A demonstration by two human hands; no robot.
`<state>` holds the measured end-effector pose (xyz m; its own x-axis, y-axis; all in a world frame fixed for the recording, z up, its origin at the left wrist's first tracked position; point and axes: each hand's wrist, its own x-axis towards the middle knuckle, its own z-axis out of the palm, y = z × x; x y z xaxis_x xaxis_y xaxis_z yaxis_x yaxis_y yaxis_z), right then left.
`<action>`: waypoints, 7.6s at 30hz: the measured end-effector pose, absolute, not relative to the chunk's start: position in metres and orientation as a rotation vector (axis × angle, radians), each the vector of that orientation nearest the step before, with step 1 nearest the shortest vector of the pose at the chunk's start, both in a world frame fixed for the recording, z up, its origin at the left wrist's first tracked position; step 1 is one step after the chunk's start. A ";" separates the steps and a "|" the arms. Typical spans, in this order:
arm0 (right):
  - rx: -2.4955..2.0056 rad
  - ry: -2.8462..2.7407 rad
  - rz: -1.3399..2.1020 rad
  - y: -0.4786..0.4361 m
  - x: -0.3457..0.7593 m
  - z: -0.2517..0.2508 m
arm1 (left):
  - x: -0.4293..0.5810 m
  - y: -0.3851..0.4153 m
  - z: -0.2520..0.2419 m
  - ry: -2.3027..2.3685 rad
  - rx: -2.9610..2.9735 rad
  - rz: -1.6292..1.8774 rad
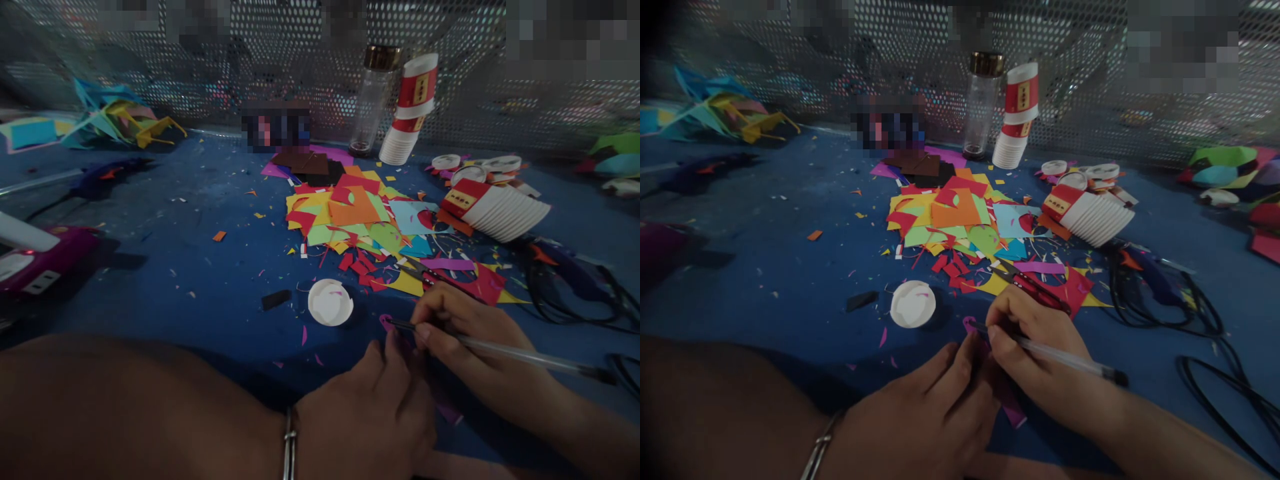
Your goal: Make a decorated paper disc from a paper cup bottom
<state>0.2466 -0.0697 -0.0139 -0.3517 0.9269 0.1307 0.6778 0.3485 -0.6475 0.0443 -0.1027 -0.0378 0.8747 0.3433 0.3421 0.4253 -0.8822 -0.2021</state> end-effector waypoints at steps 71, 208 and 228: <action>-1.360 -2.143 0.738 -0.069 0.248 -0.016 | 0.043 -0.104 -0.039 -0.570 -2.787 -0.463; -1.407 -2.085 0.658 -0.069 0.249 -0.017 | 0.044 -0.103 -0.039 -0.543 -2.799 -0.403; -1.406 -2.082 0.648 -0.070 0.250 -0.020 | 0.043 -0.103 -0.040 -0.544 -2.787 -0.394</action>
